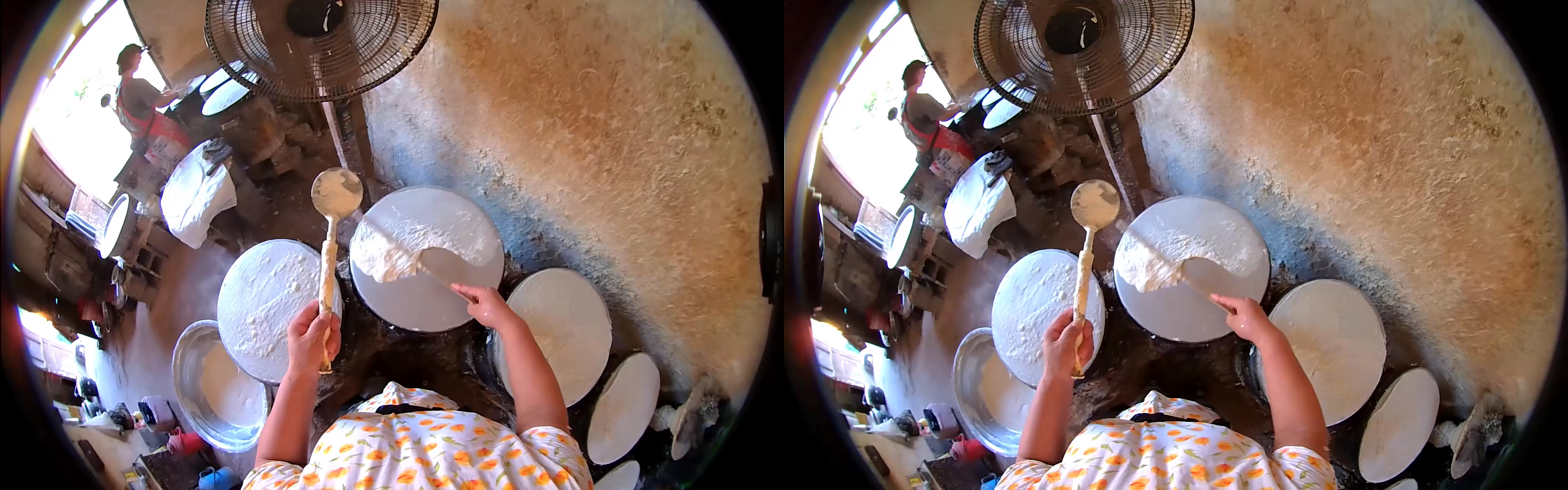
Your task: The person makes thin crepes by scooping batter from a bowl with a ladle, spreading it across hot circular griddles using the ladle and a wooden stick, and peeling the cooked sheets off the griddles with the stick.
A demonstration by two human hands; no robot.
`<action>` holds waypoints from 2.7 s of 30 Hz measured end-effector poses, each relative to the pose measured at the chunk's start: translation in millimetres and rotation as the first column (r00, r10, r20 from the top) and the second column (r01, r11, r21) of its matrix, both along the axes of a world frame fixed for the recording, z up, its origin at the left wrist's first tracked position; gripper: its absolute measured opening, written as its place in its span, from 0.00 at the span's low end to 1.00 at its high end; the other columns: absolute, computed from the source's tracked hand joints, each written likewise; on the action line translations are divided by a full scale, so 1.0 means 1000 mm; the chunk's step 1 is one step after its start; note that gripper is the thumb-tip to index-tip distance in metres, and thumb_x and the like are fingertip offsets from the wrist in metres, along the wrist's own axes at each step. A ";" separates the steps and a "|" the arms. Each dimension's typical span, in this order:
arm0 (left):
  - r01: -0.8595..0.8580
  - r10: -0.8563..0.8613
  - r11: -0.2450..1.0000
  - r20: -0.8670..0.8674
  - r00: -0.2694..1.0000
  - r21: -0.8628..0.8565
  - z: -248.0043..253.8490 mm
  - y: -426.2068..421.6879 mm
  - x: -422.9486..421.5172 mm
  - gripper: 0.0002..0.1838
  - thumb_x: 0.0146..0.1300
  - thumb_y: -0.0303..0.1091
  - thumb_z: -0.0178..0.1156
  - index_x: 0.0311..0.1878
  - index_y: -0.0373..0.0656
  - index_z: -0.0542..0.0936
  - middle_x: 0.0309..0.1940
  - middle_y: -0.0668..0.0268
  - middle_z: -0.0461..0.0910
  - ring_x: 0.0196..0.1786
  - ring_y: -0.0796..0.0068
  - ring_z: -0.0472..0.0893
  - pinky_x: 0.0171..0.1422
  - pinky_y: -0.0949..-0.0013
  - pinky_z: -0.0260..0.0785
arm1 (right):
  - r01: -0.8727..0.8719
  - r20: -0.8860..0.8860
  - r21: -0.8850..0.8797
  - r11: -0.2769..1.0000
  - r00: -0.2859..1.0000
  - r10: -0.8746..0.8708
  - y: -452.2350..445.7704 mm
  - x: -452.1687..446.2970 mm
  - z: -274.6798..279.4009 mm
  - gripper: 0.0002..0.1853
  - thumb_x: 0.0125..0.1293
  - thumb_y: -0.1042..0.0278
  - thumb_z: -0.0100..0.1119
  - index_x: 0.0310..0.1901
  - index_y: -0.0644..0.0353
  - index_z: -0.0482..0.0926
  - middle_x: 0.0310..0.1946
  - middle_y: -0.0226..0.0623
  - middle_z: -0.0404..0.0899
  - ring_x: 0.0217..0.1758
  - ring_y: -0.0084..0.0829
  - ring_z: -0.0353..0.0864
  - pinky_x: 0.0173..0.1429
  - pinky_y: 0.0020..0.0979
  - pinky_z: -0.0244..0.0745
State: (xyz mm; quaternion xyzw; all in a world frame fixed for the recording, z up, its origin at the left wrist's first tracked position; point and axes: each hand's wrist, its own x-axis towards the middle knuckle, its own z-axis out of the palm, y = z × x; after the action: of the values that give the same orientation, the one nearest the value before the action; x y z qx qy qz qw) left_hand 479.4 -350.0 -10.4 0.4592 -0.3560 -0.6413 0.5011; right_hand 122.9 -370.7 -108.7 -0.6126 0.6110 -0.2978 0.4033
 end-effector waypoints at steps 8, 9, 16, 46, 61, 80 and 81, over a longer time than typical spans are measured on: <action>-0.070 0.069 0.998 0.071 0.995 0.007 0.006 0.028 0.003 0.07 0.69 0.30 0.47 0.37 0.37 0.71 0.20 0.67 0.71 0.12 0.82 0.67 0.13 0.77 0.60 | -0.072 0.055 0.219 0.973 0.997 0.061 0.041 -0.052 0.017 0.28 0.52 0.84 0.49 0.56 0.52 0.77 0.52 0.43 0.80 0.55 0.31 0.78 0.59 0.27 0.68; -0.046 0.046 0.999 0.059 0.997 -0.006 0.003 0.029 0.000 0.06 0.69 0.29 0.48 0.37 0.37 0.71 0.20 0.68 0.70 0.12 0.82 0.66 0.13 0.77 0.60 | -0.069 0.059 0.220 0.973 0.997 0.058 0.034 -0.044 0.001 0.28 0.52 0.84 0.49 0.56 0.52 0.77 0.52 0.43 0.80 0.55 0.31 0.78 0.59 0.27 0.68; -0.113 0.109 0.993 0.094 0.990 0.036 0.017 0.050 -0.009 0.06 0.69 0.29 0.48 0.38 0.37 0.72 0.16 0.68 0.68 0.11 0.81 0.66 0.13 0.77 0.59 | -0.199 0.000 0.187 0.962 0.979 0.203 0.052 -0.043 0.024 0.25 0.55 0.82 0.50 0.56 0.55 0.77 0.52 0.43 0.79 0.54 0.30 0.79 0.56 0.28 0.70; 0.224 -0.222 0.973 0.047 0.974 -0.048 0.004 0.086 0.145 0.08 0.69 0.29 0.47 0.35 0.38 0.71 0.19 0.68 0.70 0.11 0.82 0.66 0.12 0.78 0.58 | 0.324 -0.751 -0.142 0.935 0.580 -0.315 0.237 0.164 -0.021 0.31 0.61 0.72 0.50 0.65 0.29 0.64 0.31 0.46 0.74 0.29 0.50 0.78 0.34 0.47 0.75; 0.285 -0.283 0.958 0.053 0.958 -0.038 -0.001 0.085 0.167 0.07 0.69 0.28 0.46 0.37 0.36 0.72 0.20 0.68 0.71 0.11 0.83 0.66 0.13 0.78 0.58 | 0.406 -0.752 -0.082 0.910 0.574 -0.323 0.243 0.189 -0.036 0.31 0.64 0.72 0.47 0.67 0.30 0.61 0.35 0.51 0.78 0.32 0.53 0.79 0.38 0.48 0.75; 0.434 -0.427 0.900 0.134 0.894 -0.027 0.000 0.057 0.101 0.09 0.69 0.30 0.47 0.33 0.37 0.72 0.15 0.69 0.69 0.11 0.82 0.65 0.13 0.77 0.57 | 0.442 -0.638 -0.144 0.885 0.643 -0.425 0.253 0.131 -0.062 0.27 0.59 0.71 0.52 0.61 0.35 0.70 0.26 0.53 0.77 0.29 0.52 0.78 0.33 0.47 0.75; 0.435 -0.429 0.900 0.129 0.894 -0.019 0.000 0.057 0.098 0.09 0.69 0.30 0.47 0.33 0.37 0.72 0.15 0.69 0.69 0.11 0.82 0.65 0.13 0.77 0.57 | 0.443 -0.595 -0.219 0.869 0.645 -0.479 0.240 0.121 -0.062 0.27 0.59 0.72 0.52 0.61 0.37 0.71 0.26 0.52 0.77 0.28 0.52 0.78 0.33 0.47 0.74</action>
State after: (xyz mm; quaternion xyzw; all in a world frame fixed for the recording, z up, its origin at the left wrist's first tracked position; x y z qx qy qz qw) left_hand 577.0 -293.4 -10.0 0.3949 -0.4939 -0.6987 0.3345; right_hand 243.7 -131.1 -171.2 -0.5108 0.8371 -0.1832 0.0683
